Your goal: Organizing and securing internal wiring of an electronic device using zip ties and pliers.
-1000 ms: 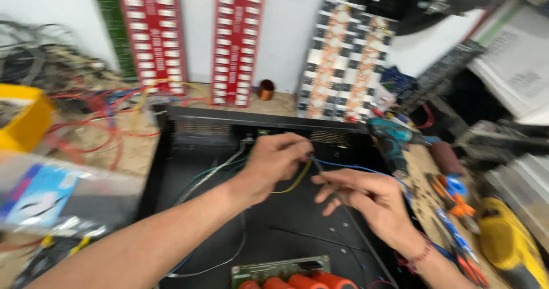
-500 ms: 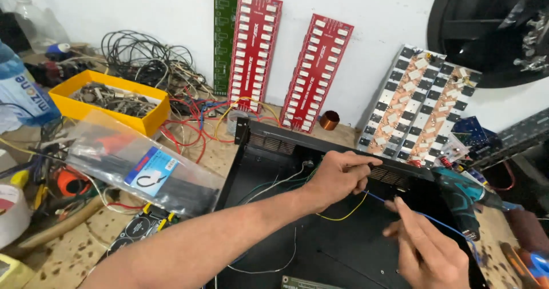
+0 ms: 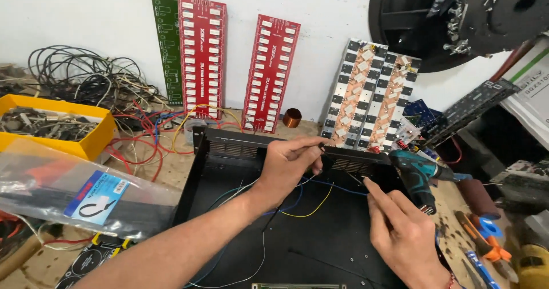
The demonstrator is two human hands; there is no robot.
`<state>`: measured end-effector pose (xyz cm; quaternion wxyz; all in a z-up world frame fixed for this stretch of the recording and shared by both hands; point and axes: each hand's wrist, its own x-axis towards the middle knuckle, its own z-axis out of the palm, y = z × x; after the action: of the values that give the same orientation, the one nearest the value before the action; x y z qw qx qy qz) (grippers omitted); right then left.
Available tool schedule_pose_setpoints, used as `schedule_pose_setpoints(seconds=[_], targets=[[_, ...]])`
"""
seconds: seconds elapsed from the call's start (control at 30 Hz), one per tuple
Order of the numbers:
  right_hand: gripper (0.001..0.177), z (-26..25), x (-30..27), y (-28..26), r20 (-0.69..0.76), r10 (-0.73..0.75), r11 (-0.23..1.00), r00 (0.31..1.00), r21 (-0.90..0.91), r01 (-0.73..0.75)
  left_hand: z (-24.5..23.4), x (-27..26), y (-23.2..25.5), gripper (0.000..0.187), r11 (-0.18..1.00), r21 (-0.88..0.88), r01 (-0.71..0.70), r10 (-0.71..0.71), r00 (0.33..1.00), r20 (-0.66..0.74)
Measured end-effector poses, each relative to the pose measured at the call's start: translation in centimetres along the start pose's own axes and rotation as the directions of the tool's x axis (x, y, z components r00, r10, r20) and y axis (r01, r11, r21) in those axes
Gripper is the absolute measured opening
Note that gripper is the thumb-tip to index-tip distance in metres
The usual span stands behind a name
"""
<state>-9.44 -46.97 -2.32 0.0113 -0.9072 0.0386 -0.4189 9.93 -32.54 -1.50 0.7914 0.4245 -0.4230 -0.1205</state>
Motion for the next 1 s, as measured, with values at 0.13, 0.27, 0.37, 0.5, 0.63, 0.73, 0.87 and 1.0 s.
schedule_pose_setpoints(seconds=[0.13,0.27,0.37,0.5,0.63,0.73,0.87,1.0], targets=[[0.034,-0.1,0.2,0.1,-0.067,0.004,0.999,0.998,-0.034,-0.006,-0.1,0.1,-0.1,0.023,0.998,-0.055,0.005,-0.006,1.000,-0.024],[0.034,0.0,0.3,0.2,-0.093,-0.014,0.999,0.996,-0.036,0.010,-0.1,0.2,0.1,0.023,0.998,-0.058,0.022,-0.025,0.999,-0.039],[0.033,-0.2,0.6,0.0,-0.095,-0.025,1.000,0.995,-0.009,0.025,0.0,0.1,0.4,0.023,0.998,-0.059,0.010,-0.012,1.000,-0.028],[0.038,0.6,-0.6,1.3,-0.030,0.031,0.998,0.999,-0.046,-0.032,0.0,0.3,0.1,0.024,0.998,-0.057,0.040,-0.044,0.997,-0.062],[0.035,0.1,0.0,0.6,-0.049,0.008,1.000,0.999,-0.026,-0.009,0.0,0.3,0.1,0.023,0.997,-0.064,0.040,-0.044,0.996,-0.072],[0.034,-0.1,0.5,0.3,-0.061,-0.001,1.000,0.998,0.009,0.002,0.0,0.3,0.3,0.023,0.998,-0.051,0.045,-0.048,0.997,-0.066],[0.035,-0.1,0.6,0.2,-0.074,-0.016,1.000,0.997,0.021,0.017,0.1,0.3,0.2,0.021,0.997,-0.069,0.036,-0.040,0.997,-0.068],[0.033,0.0,0.4,0.4,-0.086,-0.020,1.000,0.996,0.012,0.021,0.1,0.3,0.2,0.021,0.997,-0.070,0.034,-0.039,0.997,-0.073]])
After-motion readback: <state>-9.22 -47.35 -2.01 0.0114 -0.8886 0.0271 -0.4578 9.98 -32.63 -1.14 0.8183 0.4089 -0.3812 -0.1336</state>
